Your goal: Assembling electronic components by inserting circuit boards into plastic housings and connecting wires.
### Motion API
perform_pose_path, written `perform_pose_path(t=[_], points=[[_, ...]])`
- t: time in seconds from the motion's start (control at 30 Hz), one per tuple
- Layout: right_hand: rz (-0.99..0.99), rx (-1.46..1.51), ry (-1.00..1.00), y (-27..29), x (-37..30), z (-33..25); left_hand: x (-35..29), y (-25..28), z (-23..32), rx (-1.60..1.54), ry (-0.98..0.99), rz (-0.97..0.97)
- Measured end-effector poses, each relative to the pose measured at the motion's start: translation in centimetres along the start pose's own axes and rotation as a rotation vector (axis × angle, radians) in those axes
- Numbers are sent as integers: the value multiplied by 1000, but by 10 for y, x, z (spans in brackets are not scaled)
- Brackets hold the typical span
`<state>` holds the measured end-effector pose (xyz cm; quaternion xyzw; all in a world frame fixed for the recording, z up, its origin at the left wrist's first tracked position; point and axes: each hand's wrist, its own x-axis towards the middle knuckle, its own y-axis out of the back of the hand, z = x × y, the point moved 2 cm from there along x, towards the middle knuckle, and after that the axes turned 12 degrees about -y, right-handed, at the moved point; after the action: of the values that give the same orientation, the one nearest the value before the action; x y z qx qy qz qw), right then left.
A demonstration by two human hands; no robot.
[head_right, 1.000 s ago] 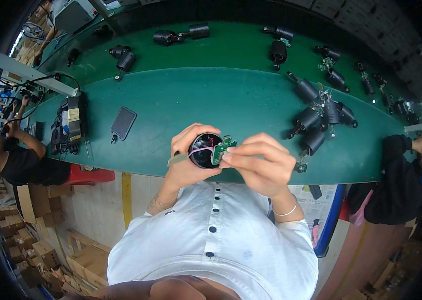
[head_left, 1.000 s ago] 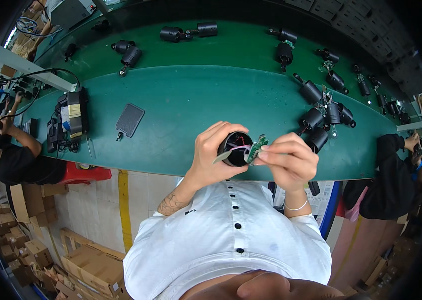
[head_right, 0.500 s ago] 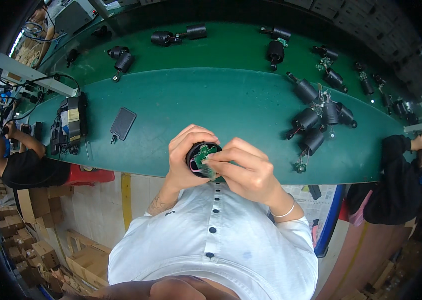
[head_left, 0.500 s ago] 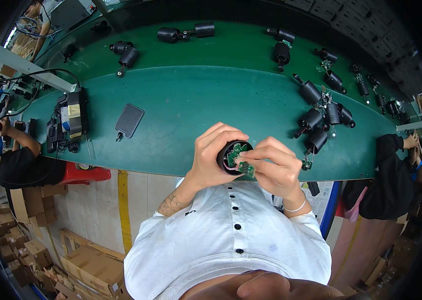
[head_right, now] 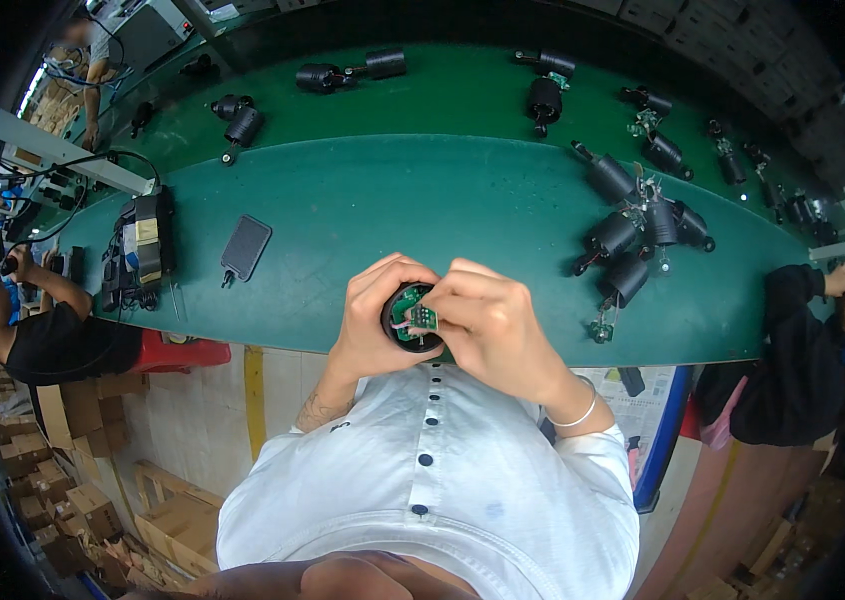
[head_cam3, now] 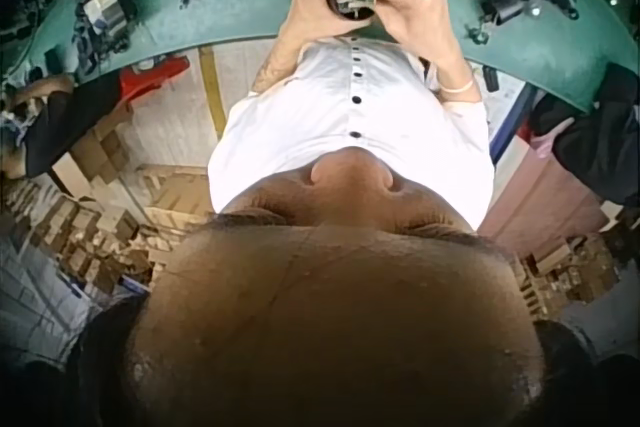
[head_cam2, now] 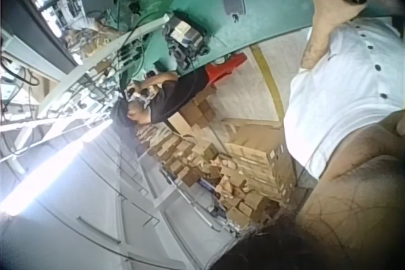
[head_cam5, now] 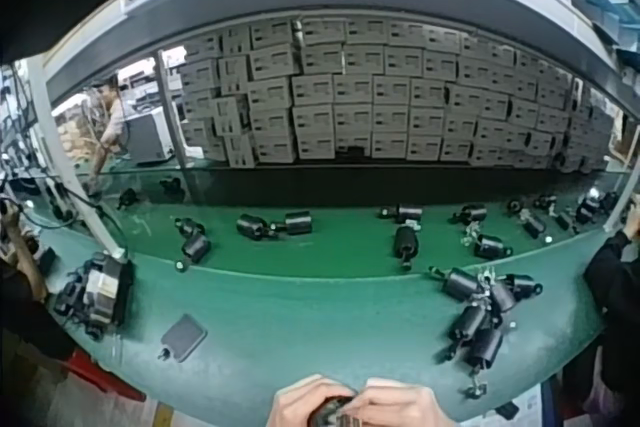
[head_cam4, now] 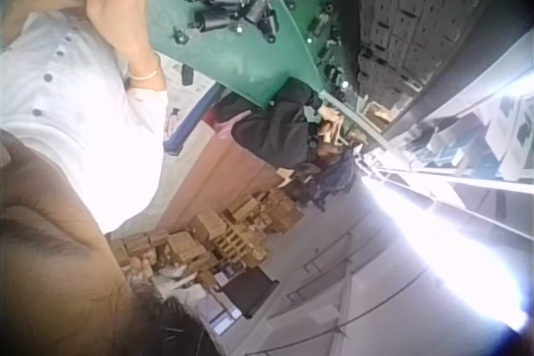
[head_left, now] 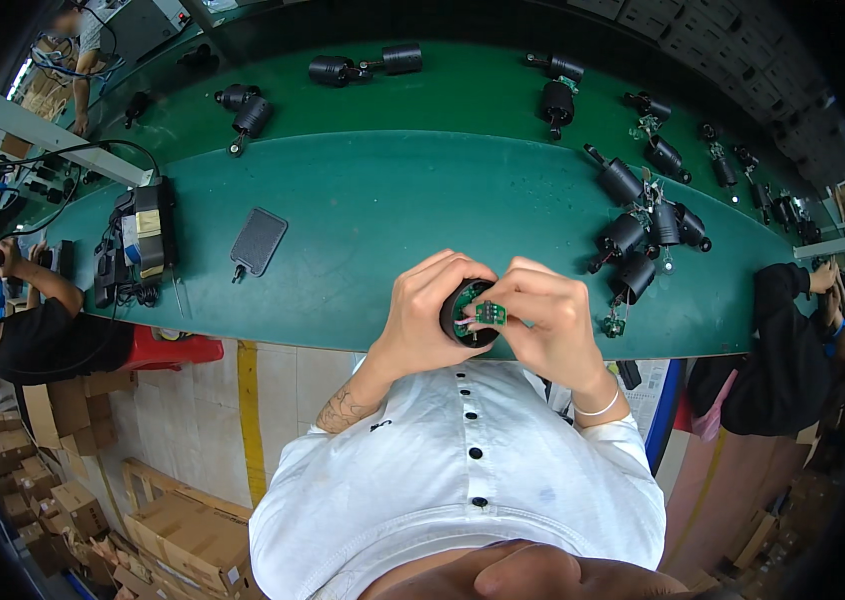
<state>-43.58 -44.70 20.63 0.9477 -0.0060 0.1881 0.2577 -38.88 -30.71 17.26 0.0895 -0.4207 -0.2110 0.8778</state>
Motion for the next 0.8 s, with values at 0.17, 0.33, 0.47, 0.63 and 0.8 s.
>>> perform_pose_path(t=[0.17, 0.33, 0.47, 0.63, 0.8], points=[[49, 25, 2, -7, 0, 7, -5, 1, -4, -27, 92, 5], [122, 62, -27, -10, 4, 3, -8, 4, -10, -9, -26, 1], [215, 131, -195, -8, 15, 3, -7, 7, -7, -91, 52, 160], [-57, 177, -118, -9, 14, 15, -8, 9, -9, 5, -13, 45], [-43, 144, -122, -12, 8, 14, -10, 10, -11, -62, 70, 16]])
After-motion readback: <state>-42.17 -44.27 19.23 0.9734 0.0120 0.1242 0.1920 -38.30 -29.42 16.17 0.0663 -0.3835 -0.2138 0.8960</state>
